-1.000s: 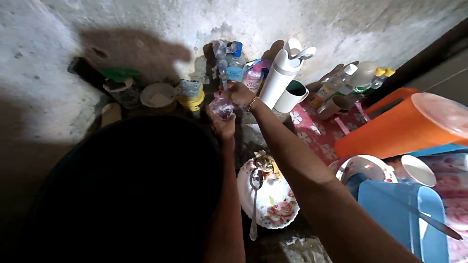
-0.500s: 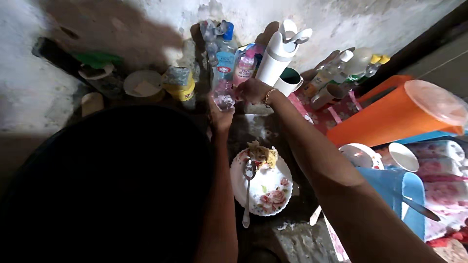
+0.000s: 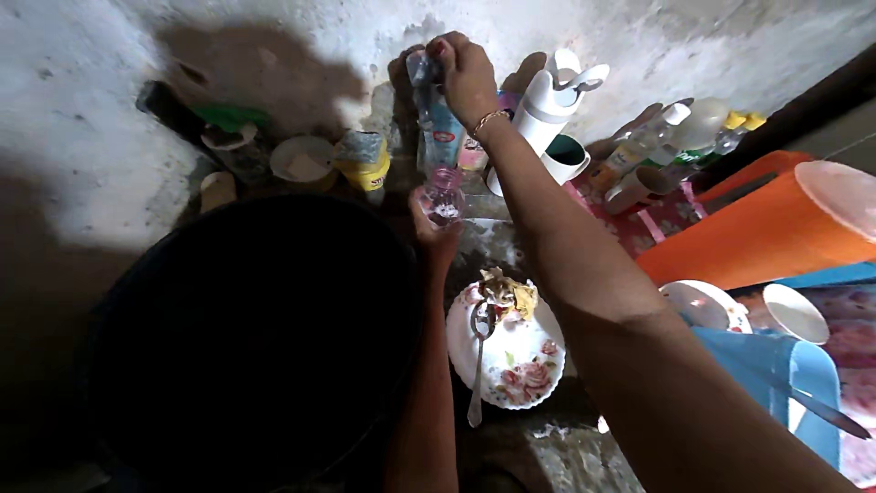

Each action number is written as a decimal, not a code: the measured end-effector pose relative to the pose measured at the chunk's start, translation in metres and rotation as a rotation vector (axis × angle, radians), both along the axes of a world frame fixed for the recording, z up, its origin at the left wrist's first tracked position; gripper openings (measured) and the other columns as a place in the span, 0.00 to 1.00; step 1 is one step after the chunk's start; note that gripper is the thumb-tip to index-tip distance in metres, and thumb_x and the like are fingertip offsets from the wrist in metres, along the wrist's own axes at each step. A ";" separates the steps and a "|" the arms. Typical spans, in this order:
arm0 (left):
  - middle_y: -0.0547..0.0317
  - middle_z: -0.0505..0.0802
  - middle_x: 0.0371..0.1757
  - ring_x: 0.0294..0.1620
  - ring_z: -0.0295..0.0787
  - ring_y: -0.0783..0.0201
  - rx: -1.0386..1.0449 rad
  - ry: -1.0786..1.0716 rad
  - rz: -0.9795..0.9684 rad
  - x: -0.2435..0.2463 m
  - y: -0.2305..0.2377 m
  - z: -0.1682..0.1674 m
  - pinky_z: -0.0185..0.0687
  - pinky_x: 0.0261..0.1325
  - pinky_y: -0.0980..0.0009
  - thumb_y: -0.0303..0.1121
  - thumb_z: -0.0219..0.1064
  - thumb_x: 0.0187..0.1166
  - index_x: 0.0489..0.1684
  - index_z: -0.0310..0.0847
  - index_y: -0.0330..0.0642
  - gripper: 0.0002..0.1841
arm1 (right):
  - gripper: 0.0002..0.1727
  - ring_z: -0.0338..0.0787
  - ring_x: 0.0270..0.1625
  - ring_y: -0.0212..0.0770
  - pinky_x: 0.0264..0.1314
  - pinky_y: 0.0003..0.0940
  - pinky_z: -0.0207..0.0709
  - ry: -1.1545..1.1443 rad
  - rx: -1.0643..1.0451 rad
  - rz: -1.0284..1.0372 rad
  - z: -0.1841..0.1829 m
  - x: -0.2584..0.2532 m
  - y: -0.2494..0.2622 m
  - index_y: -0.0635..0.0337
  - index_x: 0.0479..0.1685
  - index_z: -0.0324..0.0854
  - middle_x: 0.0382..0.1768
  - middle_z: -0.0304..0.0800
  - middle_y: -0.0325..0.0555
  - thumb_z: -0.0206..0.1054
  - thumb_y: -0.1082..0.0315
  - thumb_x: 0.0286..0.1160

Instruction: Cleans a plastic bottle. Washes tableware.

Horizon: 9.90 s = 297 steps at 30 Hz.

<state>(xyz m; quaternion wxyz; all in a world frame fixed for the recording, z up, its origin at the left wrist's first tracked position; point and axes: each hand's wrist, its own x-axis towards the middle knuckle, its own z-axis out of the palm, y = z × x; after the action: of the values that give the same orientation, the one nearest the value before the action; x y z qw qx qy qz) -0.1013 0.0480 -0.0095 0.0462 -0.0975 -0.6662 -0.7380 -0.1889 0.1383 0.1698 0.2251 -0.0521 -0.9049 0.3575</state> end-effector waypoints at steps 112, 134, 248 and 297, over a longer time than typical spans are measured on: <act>0.33 0.85 0.71 0.71 0.81 0.34 -0.678 0.019 -0.814 0.061 -0.036 0.052 0.75 0.72 0.36 0.19 0.85 0.53 0.84 0.67 0.38 0.49 | 0.21 0.77 0.78 0.65 0.77 0.69 0.66 -0.675 0.536 0.222 -0.046 0.258 0.045 0.67 0.59 0.87 0.68 0.85 0.63 0.73 0.58 0.78; 0.34 0.86 0.69 0.73 0.83 0.43 -0.565 0.099 -0.678 0.066 -0.015 0.040 0.75 0.78 0.43 0.22 0.87 0.52 0.81 0.68 0.33 0.48 | 0.08 0.93 0.37 0.51 0.48 0.51 0.86 -0.408 0.129 0.125 -0.017 0.280 0.058 0.71 0.48 0.88 0.37 0.93 0.59 0.68 0.82 0.74; 0.35 0.85 0.69 0.70 0.84 0.47 -0.326 -0.073 -0.505 0.053 -0.047 0.002 0.78 0.75 0.50 0.14 0.83 0.50 0.83 0.63 0.30 0.50 | 0.11 0.94 0.42 0.48 0.53 0.49 0.86 -0.073 0.092 0.004 -0.047 0.219 -0.002 0.69 0.49 0.88 0.41 0.94 0.57 0.74 0.74 0.71; 0.35 0.85 0.68 0.69 0.85 0.52 -0.286 -0.017 -0.515 0.054 -0.045 -0.003 0.80 0.74 0.57 0.13 0.82 0.51 0.80 0.63 0.27 0.47 | 0.28 0.78 0.78 0.65 0.73 0.65 0.73 -0.690 0.479 0.214 -0.047 0.207 -0.006 0.63 0.67 0.84 0.77 0.76 0.66 0.76 0.53 0.74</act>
<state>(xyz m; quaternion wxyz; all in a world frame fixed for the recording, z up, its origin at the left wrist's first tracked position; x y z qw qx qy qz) -0.0476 0.0034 -0.0127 -0.1625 -0.2626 -0.7172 -0.6247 0.0182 0.1324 0.1226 -0.1229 -0.0208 -0.9848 0.1206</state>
